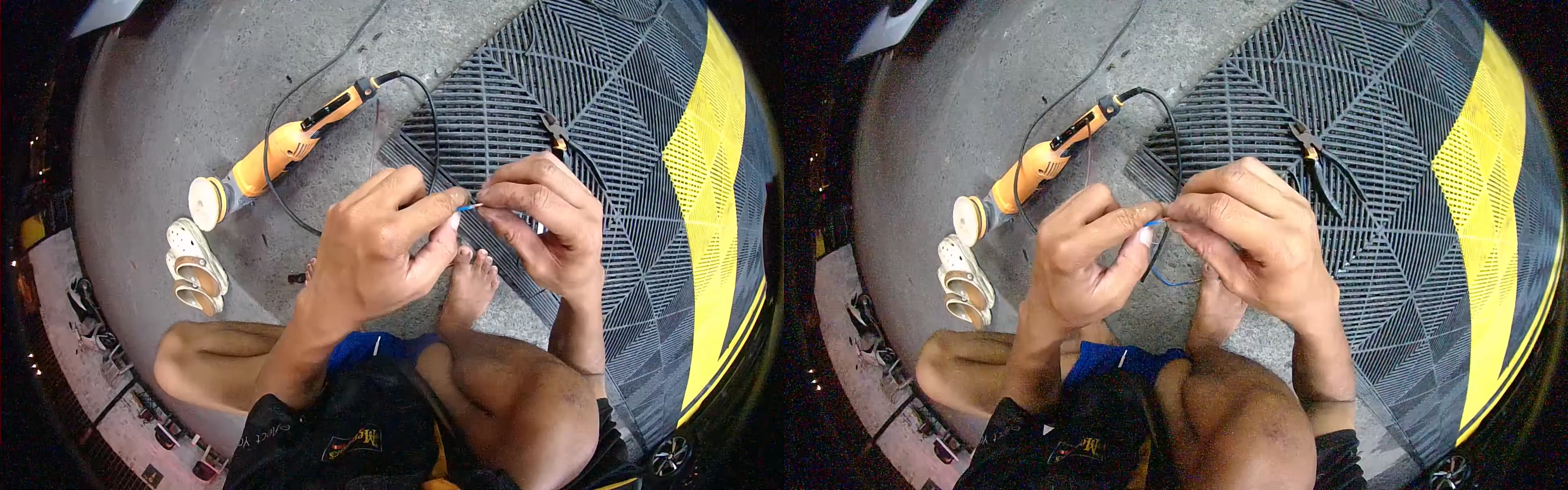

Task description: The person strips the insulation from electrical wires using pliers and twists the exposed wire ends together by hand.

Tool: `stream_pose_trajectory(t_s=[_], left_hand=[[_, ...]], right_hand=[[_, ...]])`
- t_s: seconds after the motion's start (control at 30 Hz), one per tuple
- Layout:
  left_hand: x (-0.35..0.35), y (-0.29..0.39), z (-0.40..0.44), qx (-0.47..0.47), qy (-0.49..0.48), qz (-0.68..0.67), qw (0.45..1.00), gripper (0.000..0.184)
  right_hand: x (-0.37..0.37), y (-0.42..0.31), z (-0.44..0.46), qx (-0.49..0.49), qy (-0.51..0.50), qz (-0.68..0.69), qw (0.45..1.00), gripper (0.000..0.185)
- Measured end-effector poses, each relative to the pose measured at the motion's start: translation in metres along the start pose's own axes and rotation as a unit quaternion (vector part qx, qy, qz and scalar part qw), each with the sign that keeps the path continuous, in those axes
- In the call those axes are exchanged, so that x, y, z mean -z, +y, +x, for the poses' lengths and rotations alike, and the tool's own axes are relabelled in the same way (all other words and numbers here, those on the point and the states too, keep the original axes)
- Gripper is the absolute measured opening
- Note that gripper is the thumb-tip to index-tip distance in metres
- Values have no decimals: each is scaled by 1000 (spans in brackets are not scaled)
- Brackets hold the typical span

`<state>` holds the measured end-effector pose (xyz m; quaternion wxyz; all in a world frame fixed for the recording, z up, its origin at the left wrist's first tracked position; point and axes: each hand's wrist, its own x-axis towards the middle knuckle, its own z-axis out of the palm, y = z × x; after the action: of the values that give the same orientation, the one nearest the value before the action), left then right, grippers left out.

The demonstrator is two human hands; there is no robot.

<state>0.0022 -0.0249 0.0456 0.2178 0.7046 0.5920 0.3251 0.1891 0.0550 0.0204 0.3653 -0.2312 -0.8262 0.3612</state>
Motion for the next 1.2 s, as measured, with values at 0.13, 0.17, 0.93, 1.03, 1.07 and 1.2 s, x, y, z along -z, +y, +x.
stream_pose_trajectory(t_s=[0.13, 0.17, 0.93, 1.03, 1.07, 1.2], left_hand=[[4, 8, 7, 64, -13, -75, 995, 26], [0, 8, 8, 54, 19, -103, 993, 26], [-5, -10, 2, 150, -49, -287, 945, 13], [0, -10, 9, 94, -55, -186, 977, 13], [-2, -13, 11, 93, -57, -186, 976, 13], [-6, -15, 18, -117, 10, -70, 991, 17]], right_hand=[[-3, 0, 0, 49, 31, -20, 998, 23], [-5, -1, 0, 51, 41, -18, 998, 23], [-18, -5, -12, -57, 98, 68, 991, 9], [-19, -10, -14, -97, 67, 74, 990, 8], [-22, -9, -17, -138, 66, 111, 982, 6], [-30, -12, -22, -438, 89, 613, 651, 11]])
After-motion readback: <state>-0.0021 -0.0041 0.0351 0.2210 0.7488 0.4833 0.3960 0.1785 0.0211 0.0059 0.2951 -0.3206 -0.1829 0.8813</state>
